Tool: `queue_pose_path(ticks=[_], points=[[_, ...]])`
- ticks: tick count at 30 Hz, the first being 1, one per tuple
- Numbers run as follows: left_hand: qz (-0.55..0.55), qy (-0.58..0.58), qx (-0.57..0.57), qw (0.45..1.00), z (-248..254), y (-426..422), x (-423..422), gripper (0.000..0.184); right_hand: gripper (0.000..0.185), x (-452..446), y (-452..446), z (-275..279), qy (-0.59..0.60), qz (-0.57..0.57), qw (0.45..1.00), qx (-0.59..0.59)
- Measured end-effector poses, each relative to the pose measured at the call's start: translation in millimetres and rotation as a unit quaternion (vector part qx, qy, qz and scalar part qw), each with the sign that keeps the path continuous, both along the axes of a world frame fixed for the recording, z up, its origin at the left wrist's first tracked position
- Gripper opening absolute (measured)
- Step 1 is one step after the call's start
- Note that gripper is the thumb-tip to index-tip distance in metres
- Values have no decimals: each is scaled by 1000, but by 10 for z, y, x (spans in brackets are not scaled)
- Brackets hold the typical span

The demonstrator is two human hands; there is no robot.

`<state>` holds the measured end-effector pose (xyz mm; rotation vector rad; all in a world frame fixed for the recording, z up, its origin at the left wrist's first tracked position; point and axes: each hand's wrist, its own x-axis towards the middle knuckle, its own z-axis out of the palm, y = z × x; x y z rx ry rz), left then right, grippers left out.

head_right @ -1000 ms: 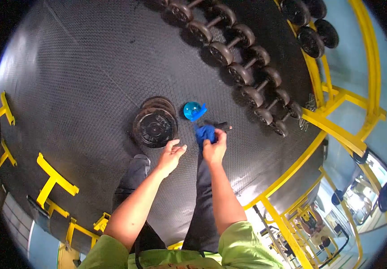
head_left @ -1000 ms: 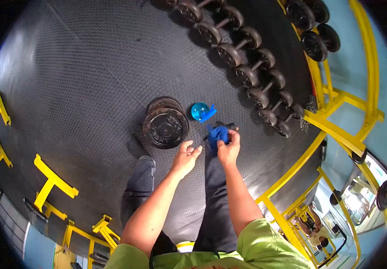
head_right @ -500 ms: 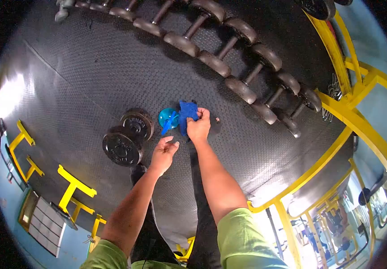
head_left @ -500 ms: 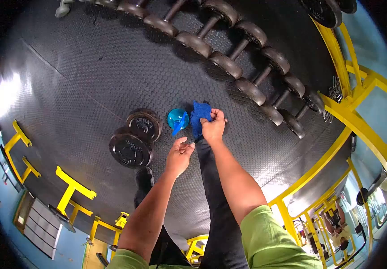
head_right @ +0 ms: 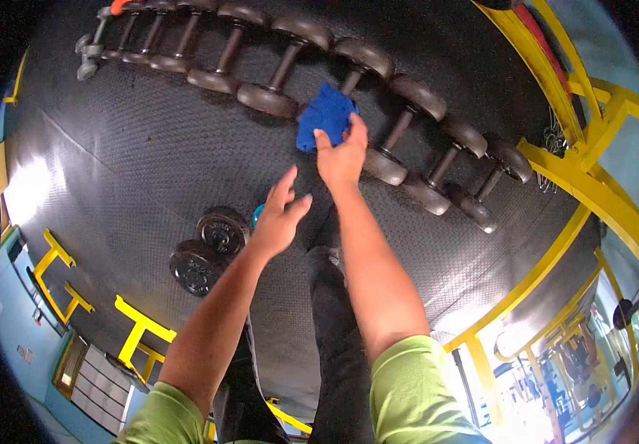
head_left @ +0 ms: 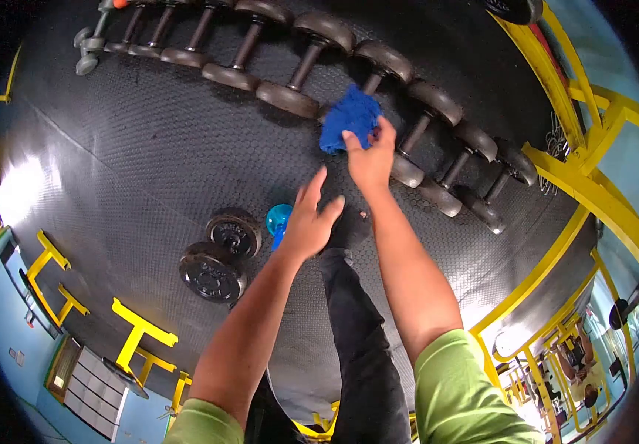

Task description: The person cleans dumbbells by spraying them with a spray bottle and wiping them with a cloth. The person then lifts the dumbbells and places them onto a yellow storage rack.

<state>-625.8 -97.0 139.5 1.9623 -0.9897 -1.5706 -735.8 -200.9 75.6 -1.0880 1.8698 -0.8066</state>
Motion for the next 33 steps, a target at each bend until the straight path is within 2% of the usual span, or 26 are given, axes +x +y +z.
queue_pose_path(ticks=[1, 2, 4, 8, 10, 11, 12, 13, 14, 15, 16, 17, 20, 21, 22, 24, 25, 26, 28, 31, 33], points=[[-40, -30, -63, 997, -153, -158, -43, 67, 60, -12, -7, -110, 80, 62, 995, 1], [-120, -131, -65, 982, -173, -335, -81, 69, 58, -28, -11, -197, 159, 124, 979, 4], [-187, -157, 1, 970, -281, -579, -95, 70, 58, -35, -100, -130, 158, 134, 977, 45], [-197, -160, -5, 967, -390, -578, -32, 69, 58, -94, -61, -53, 182, 166, 969, 34], [-141, -158, -64, 975, -307, -467, 91, 63, 50, -104, 40, 123, 203, 152, 965, -69], [-139, -161, -62, 975, -242, -384, 176, 63, 40, -39, 194, 220, 160, 130, 977, -60], [-148, -168, -29, 974, -169, -279, 269, 60, 34, 20, 406, 294, 115, 140, 983, 4], [-158, -174, 3, 972, -107, -170, 350, 57, 35, 100, 601, 380, 54, 165, 978, 118], [-179, -197, 52, 963, -78, -42, 413, 55, 42, 193, 885, 282, -8, 159, 956, 248], [-200, -219, 100, 950, -70, 102, 475, 53, 51, 292, 1083, 283, -9, 183, 913, 364], [-210, -193, 151, 946, -66, 239, 556, 51, 56, 402, 1399, 109, -8, 162, 903, 397], [-221, -168, 203, 939, -88, 374, 641, 49, 71, 520, 1488, 146, 33, 202, 875, 438], [-296, -139, 212, 921, -308, 816, 845, 48, 80, 810, 1780, -88, 13, 197, 851, 486], [-392, -148, 169, 892, -591, 1070, 942, 53, 76, 882, 1698, 1, 47, 231, 831, 504], [-389, -141, 171, 894, -568, 1101, 949, 53, 76, 909, 1728, -68, 53, 233, 827, 508], [-180, -10, 261, 948, -529, 1101, 919, 62, 67, 928, 1733, -159, 78, 279, 816, 500], [-147, -5, 254, 956, -570, 1105, 870, 70, 58, 933, 1719, -168, 117, 293, 818, 480], [-143, -1, 250, 958, -563, 1078, 827, 70, 58, 911, 1688, -159, 123, 296, 818, 477], [-140, 9, 169, 976, -499, 1017, 751, 71, 51, 853, 1541, -17, 154, 249, 859, 420], [-113, 10, 105, 988, -497, 829, 607, 75, 47, 745, 1248, 141, 178, 208, 897, 347], [-91, 21, 59, 994, -560, 645, 525, 80, 45, 691, 992, 161, 187, 200, 907, 319]])
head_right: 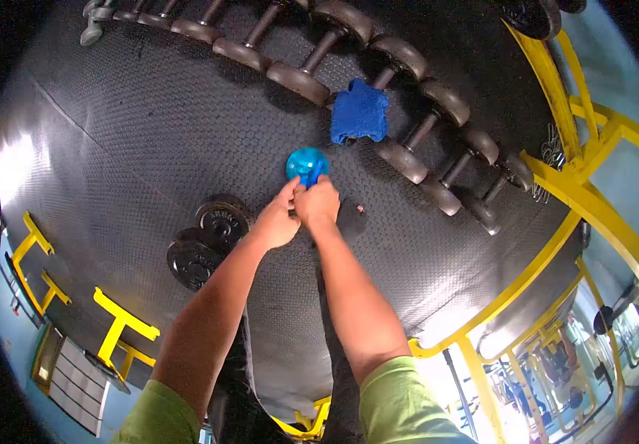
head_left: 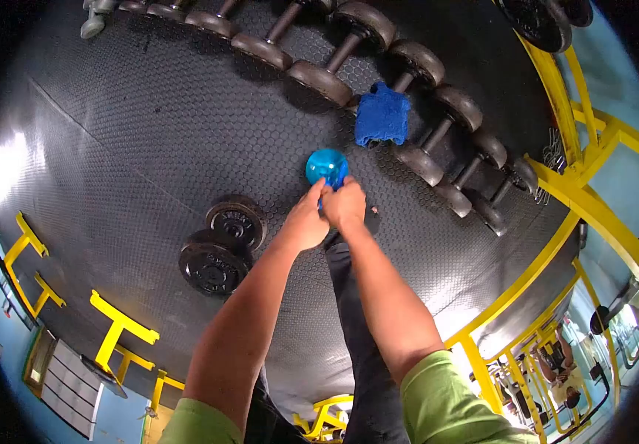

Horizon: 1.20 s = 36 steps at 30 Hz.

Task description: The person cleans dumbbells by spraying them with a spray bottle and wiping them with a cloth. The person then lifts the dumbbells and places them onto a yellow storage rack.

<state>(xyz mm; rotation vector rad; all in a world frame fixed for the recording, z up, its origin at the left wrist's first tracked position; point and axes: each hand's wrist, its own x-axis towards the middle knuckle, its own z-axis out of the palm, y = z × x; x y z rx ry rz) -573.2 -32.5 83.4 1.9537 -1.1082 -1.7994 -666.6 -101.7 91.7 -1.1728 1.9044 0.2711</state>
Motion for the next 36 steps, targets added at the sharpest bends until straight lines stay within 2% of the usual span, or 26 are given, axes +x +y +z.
queue_pose_path(ticks=[2, 5, 8, 10, 11, 12, 14, 15, 16, 17, 19, 21, 22, 23, 24, 25, 28, 30, 31, 32, 34, 35, 36], points=[[75, 70, 12, 995, -69, -184, -31, 76, 41, -34, -256, -92, 10, 13, 999, -30], [44, 30, 2, 999, -117, -410, -60, 79, 35, -113, -521, -448, -1, 17, 1000, -16], [61, 9, 20, 998, -124, -456, -52, 77, 39, -101, -596, -555, -6, 19, 999, 30], [70, -9, 15, 997, 18, -439, 70, 76, 56, -69, -580, -433, -18, -1, 1000, 8], [77, -23, 14, 997, 124, -384, 141, 75, 56, -69, -549, -334, -16, 9, 1000, 16], [78, -46, 14, 996, 232, -331, 259, 76, 57, -33, -517, -87, 4, 15, 1000, -24], [41, -76, 17, 996, 351, -177, 675, 81, 53, 52, -451, 250, 19, 40, 993, -110], [25, -79, 28, 996, 437, -133, 927, 84, 53, 75, -350, 344, 15, 43, 993, -112], [-97, -158, 71, 980, 625, -138, 1165, 90, 52, 90, -243, 441, -55, 42, 992, -106], [-216, -231, 113, 942, 788, -107, 1363, 96, 52, 99, -128, 518, -121, 42, 987, -101], [-361, -286, 190, 867, 848, 205, 1659, 106, 53, 139, 338, 276, -225, -3, 974, -10], [-287, -227, 186, 912, 663, 686, 1941, 107, 54, 333, 746, 197, -262, 6, 961, 89], [-225, -196, 146, 943, 651, 797, 1986, 100, 54, 444, 980, 76, -276, -6, 956, 97], [-227, -193, 141, 944, 673, 825, 1989, 100, 55, 568, 1185, 3, -287, -20, 952, 106], [-227, -219, 146, 938, 692, 800, 1933, 97, 54, 754, 1215, 184, -314, -84, 933, 155], [-222, -244, 155, 931, 698, 828, 1898, 95, 53, 877, 1243, 242, -311, -88, 930, 176], [-191, -246, 118, 943, 769, 1070, 1858, 87, 52, 1003, 1515, -2, -260, -133, 936, 197], [-172, -256, 85, 947, 886, 1292, 1812, 81, 53, 1018, 1557, -70, -212, -162, 879, 395], [-155, -276, 45, 948, 816, 1540, 1766, 78, 53, 1044, 1653, -155, -211, -159, 879, 398], [-145, -265, 34, 953, 838, 1715, 1761, 76, 54, 1035, 1836, -284, -231, -160, 853, 440], [-135, -225, 39, 964, 898, 1921, 1736, 72, 61, 1048, 2146, -496, -297, -194, 782, 512], [-134, -199, 53, 969, 961, 1969, 1733, 70, 57, 1086, 2230, -603, -281, -181, 747, 575], [-131, -190, 42, 972, 972, 2109, 1685, 65, 53, 1130, 2386, -792, -267, -158, 754, 579]])
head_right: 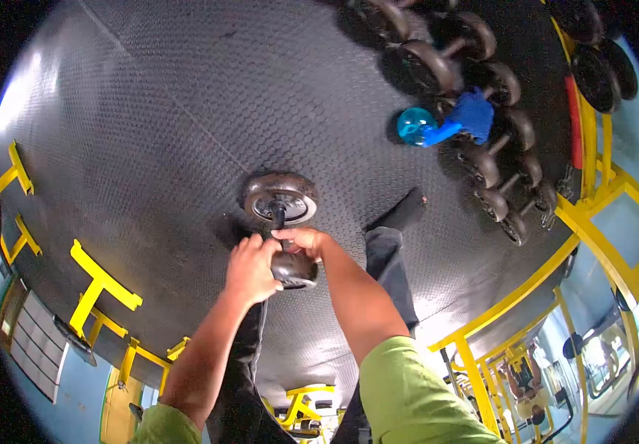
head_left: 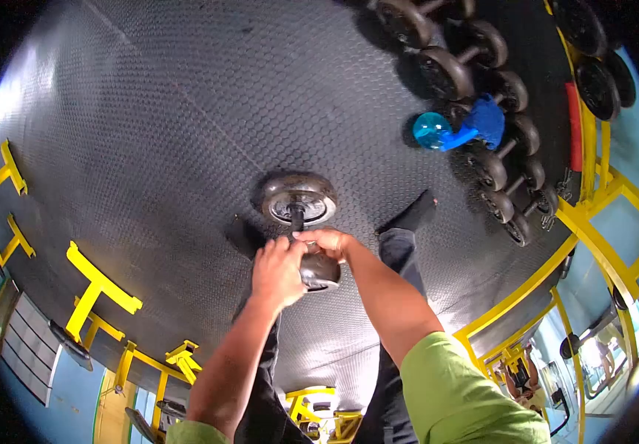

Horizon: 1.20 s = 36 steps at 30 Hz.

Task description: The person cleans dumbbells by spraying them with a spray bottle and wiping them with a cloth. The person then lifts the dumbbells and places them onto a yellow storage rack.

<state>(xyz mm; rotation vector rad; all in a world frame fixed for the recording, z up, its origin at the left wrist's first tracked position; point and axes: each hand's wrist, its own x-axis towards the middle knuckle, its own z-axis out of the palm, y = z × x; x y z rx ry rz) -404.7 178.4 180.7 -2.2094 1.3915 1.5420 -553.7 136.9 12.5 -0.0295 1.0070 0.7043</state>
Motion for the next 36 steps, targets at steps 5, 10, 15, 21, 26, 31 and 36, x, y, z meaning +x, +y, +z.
queue_pose_path(ticks=[5, 10, 15, 21, 26, 31, 36], points=[[28, -12, -73, 997, -72, 802, -388, 52, 32, 466, 162, 94, 105, -86, 987, 83], [120, 39, -24, 992, 730, 844, -514, 82, 21, 120, 802, -41, 89, -156, 981, -73], [205, 25, -89, 974, 1380, 861, -444, 73, 8, -183, 507, 831, 171, -91, 958, -209], [87, 28, -193, 977, 2561, 32, -566, 74, 10, -759, -315, 2430, 126, -141, 923, -334], [-40, 23, -259, 965, 3590, -957, -1019, 64, 5, -1415, -1053, 3954, 92, -290, 881, -362], [-137, 106, -263, 949, 4182, -2006, -1808, 47, 5, -2333, -1564, 5056, 119, -324, 847, -405], [-260, 161, -266, 914, 4226, -3039, -1964, 49, 9, -2890, -1745, 5485, 226, -388, 782, -432]])
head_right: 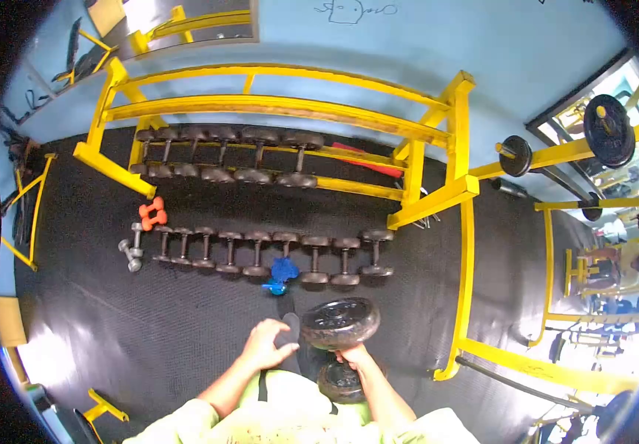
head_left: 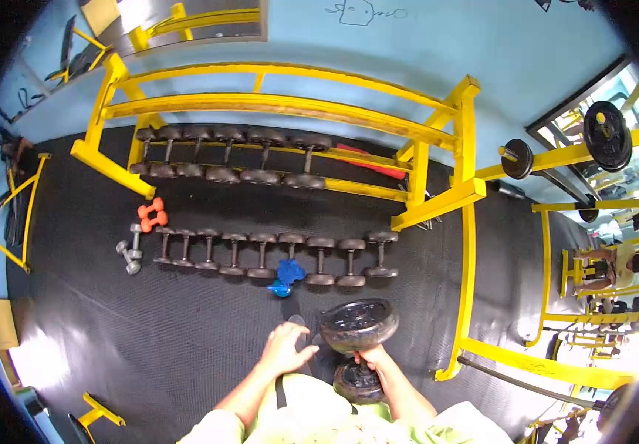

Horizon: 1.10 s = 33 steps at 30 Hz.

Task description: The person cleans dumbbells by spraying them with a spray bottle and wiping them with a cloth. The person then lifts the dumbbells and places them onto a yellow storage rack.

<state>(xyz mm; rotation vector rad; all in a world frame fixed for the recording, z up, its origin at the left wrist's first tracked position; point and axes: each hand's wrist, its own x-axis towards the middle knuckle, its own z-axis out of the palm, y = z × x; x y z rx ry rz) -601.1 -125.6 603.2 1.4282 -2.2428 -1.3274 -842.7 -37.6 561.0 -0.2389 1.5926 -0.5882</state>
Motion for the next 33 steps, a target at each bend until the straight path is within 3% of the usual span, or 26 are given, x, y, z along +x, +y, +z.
queue_pose_path(ticks=[2, 3, 5, 9, 13, 17, 18, 20, 23, 27, 30, 32, 33], points=[[-3, -21, -22, 1000, -48, -554, -79, 47, 9, -204, 50, -31, 35, -39, 999, 14], [-21, -13, -76, 997, -79, -884, -109, 47, 11, -250, -101, 265, 91, 40, 992, 72], [-27, -8, -178, 984, -12, -1655, -336, 50, 11, -374, 130, -103, 69, -149, 986, 37], [-31, -40, -336, 940, 165, -3249, -1022, 63, 10, -599, 297, -553, 59, -189, 979, 47], [-97, -251, -398, 877, 144, -4545, -1761, 86, 13, -593, 185, -805, 6, -287, 957, 39], [-147, -336, -435, 822, -207, -5361, -2351, 91, 16, -675, 310, -1020, -52, -348, 932, 81], [-155, -338, -432, 822, -282, -5497, -2469, 91, 15, -660, 252, -974, -55, -358, 929, 80], [-212, -351, -230, 882, -327, -5705, -2717, 84, 14, -697, 225, -1044, -67, -394, 913, 81], [-278, -334, -252, 865, -321, -5967, -2787, 76, 12, -861, 94, -1141, -57, -383, 916, 106], [-244, -314, -221, 890, -474, -6040, -2758, 73, 8, -1168, -231, -1538, -43, -397, 910, 111], [-261, -331, -175, 890, -418, -6139, -2831, 76, 9, -1444, -1023, -1655, -11, -376, 922, 94], [-274, -297, -179, 897, -498, -6151, -2787, 76, 9, -1628, -1607, -1780, -22, -355, 922, 156], [-272, -298, -170, 899, -528, -6162, -2794, 76, 7, -1706, -1777, -2004, 0, -300, 949, 99]])
